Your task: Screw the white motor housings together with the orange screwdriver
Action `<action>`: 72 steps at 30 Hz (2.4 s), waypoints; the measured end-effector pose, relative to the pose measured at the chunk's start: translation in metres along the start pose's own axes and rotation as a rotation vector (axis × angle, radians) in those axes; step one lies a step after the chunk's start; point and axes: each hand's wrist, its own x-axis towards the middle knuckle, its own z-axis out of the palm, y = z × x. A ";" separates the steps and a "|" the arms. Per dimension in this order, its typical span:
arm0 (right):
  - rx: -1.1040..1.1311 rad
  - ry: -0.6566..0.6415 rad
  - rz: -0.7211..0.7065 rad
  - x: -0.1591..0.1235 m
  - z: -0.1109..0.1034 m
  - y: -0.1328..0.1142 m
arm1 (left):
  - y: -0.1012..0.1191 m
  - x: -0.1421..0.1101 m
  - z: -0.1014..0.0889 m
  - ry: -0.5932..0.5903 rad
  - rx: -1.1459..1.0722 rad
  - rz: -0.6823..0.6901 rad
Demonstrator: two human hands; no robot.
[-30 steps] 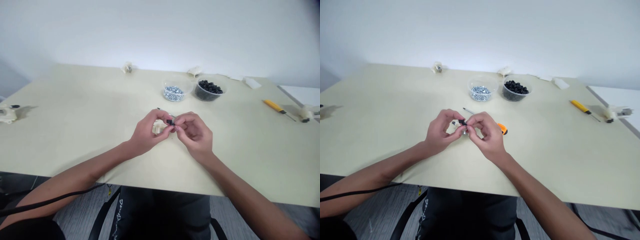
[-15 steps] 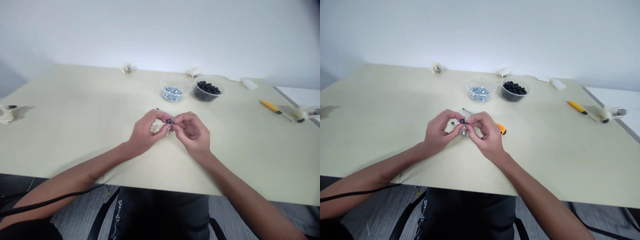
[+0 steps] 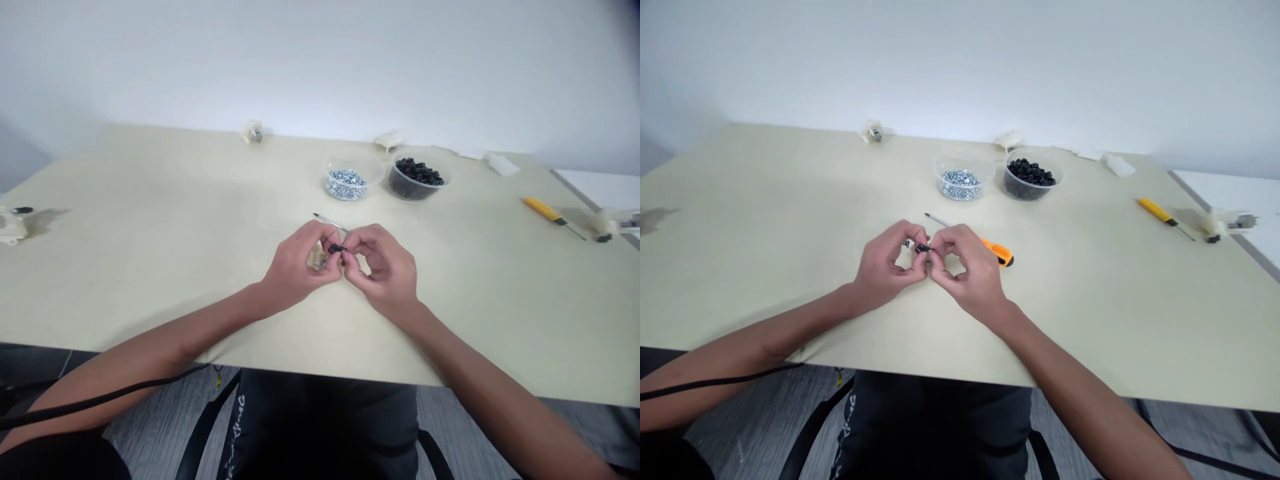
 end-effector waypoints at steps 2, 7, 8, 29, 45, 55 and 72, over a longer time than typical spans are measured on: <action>0.030 0.007 0.021 0.000 0.001 -0.002 | 0.000 -0.001 0.000 0.001 -0.023 -0.007; 0.162 0.008 0.092 0.000 -0.001 -0.006 | -0.002 0.000 -0.004 -0.046 -0.113 -0.010; 0.187 0.004 0.117 0.000 -0.001 -0.007 | -0.003 0.001 -0.005 -0.070 -0.121 -0.007; 0.269 0.063 0.263 0.000 0.002 -0.012 | -0.004 -0.001 0.000 -0.109 -0.466 -0.266; 0.293 0.101 0.335 0.004 0.003 -0.012 | -0.008 0.005 -0.004 -0.062 -0.106 -0.024; 0.397 0.038 0.341 0.012 -0.004 -0.004 | -0.016 0.008 -0.009 -0.055 -0.051 0.087; 0.619 0.006 0.463 0.015 -0.004 -0.004 | -0.011 0.006 -0.008 -0.070 -0.449 -0.335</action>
